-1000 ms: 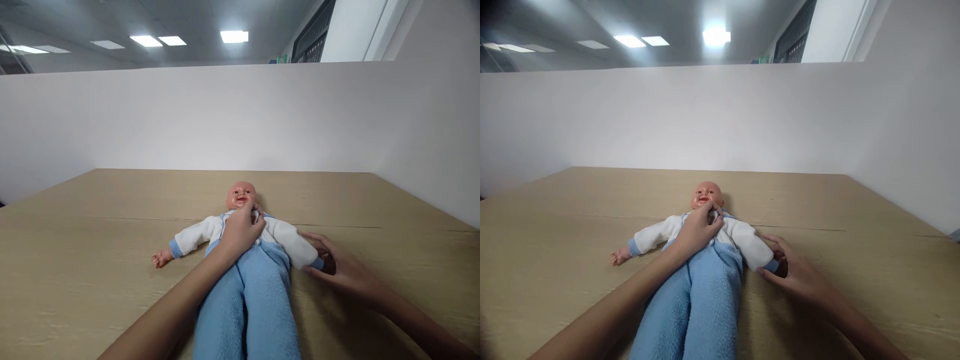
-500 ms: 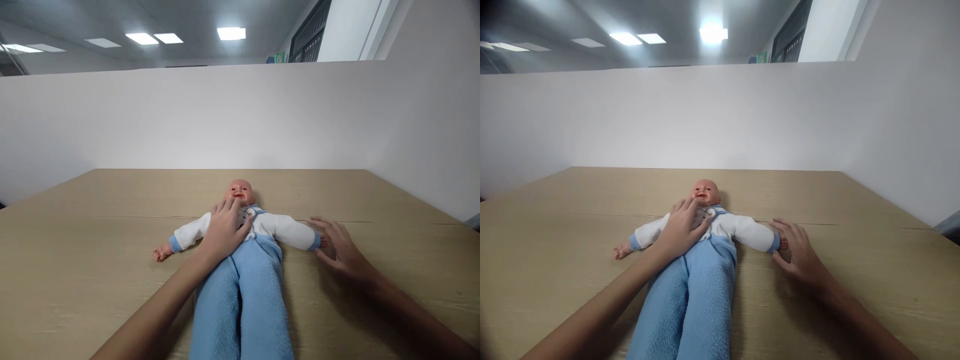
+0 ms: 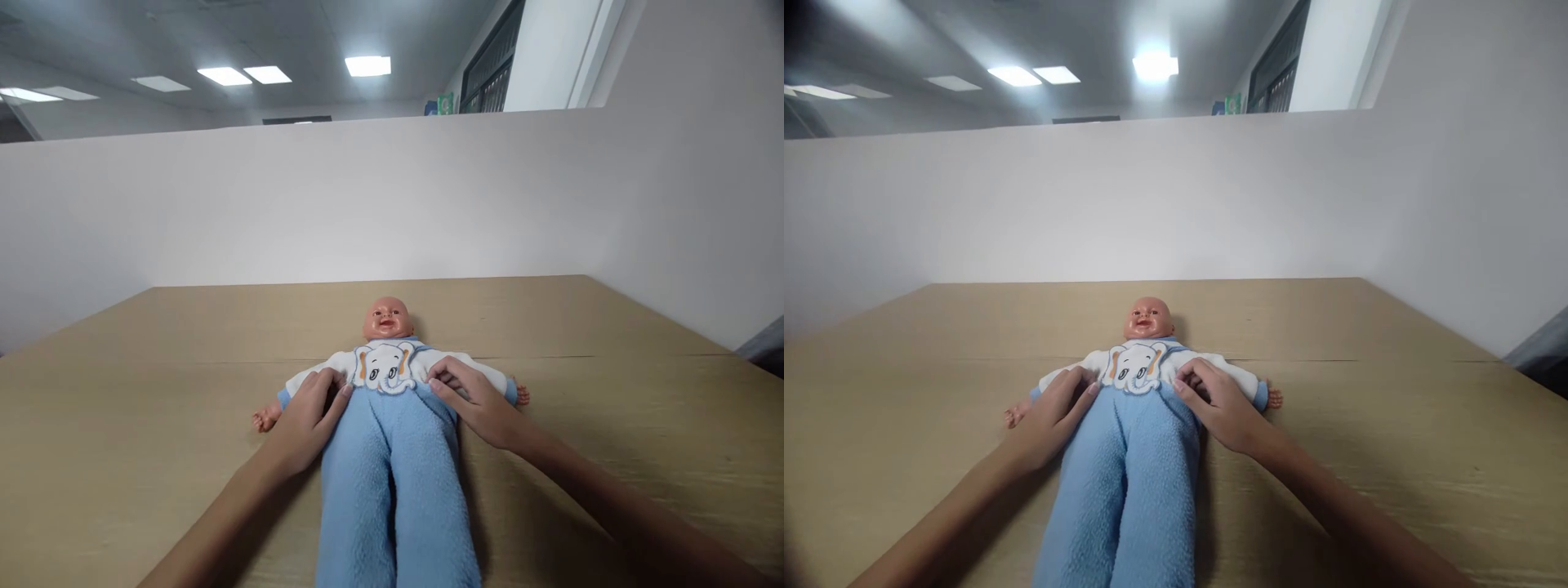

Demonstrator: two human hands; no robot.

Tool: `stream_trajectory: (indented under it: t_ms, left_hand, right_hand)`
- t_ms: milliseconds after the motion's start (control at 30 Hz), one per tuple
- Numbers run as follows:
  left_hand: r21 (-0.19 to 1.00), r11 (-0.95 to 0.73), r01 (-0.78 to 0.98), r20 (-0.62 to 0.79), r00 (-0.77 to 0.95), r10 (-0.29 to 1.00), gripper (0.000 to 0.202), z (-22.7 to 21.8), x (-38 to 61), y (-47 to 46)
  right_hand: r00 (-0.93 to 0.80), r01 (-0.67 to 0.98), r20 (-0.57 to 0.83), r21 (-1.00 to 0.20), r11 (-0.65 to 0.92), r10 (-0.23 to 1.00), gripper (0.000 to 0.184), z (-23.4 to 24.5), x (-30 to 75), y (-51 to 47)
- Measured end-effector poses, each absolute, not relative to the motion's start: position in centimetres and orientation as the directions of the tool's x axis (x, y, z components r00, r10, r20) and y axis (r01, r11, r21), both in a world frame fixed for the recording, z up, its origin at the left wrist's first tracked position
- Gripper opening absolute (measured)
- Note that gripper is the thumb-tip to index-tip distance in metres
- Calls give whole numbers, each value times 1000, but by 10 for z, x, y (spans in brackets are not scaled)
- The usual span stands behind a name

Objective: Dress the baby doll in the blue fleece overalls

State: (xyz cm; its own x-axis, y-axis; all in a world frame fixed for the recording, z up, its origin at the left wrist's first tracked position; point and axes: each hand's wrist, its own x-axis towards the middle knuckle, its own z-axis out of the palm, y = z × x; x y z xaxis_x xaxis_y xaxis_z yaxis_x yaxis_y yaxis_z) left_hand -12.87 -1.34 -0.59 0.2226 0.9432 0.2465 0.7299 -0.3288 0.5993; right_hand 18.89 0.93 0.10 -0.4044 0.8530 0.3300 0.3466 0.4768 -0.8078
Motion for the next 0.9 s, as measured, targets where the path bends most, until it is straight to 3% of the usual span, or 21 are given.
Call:
stream_trajectory:
  t_ms: [233, 367, 500, 667, 900]
  left_hand:
    - [690, -343, 638, 165, 323, 932, 35, -7, -144, -12]
    - [735, -332, 592, 169, 314, 934, 32, -11, -151, -9]
    - [758, -294, 583, 200, 221, 955, 32, -16, -150, -6]
    - [765, -265, 587, 217, 153, 964, 31, -18, -145, -5]
    - [861, -190, 472, 151, 119, 981, 32, -27, -139, -1]
  right_hand:
    - [-405, 198, 393, -844, 499, 826, 22, -13, 187, 7]
    - [-352, -25, 200, -979, 205, 914, 30, -25, 184, 13]
    - [-281, -165, 55, -986, 8, 958, 41, -34, 186, 24]
    - [-357, 63, 89, -991, 119, 930, 38, -37, 198, 25]
    - [-354, 393, 171, -865, 312, 920, 34, -31, 203, 8]
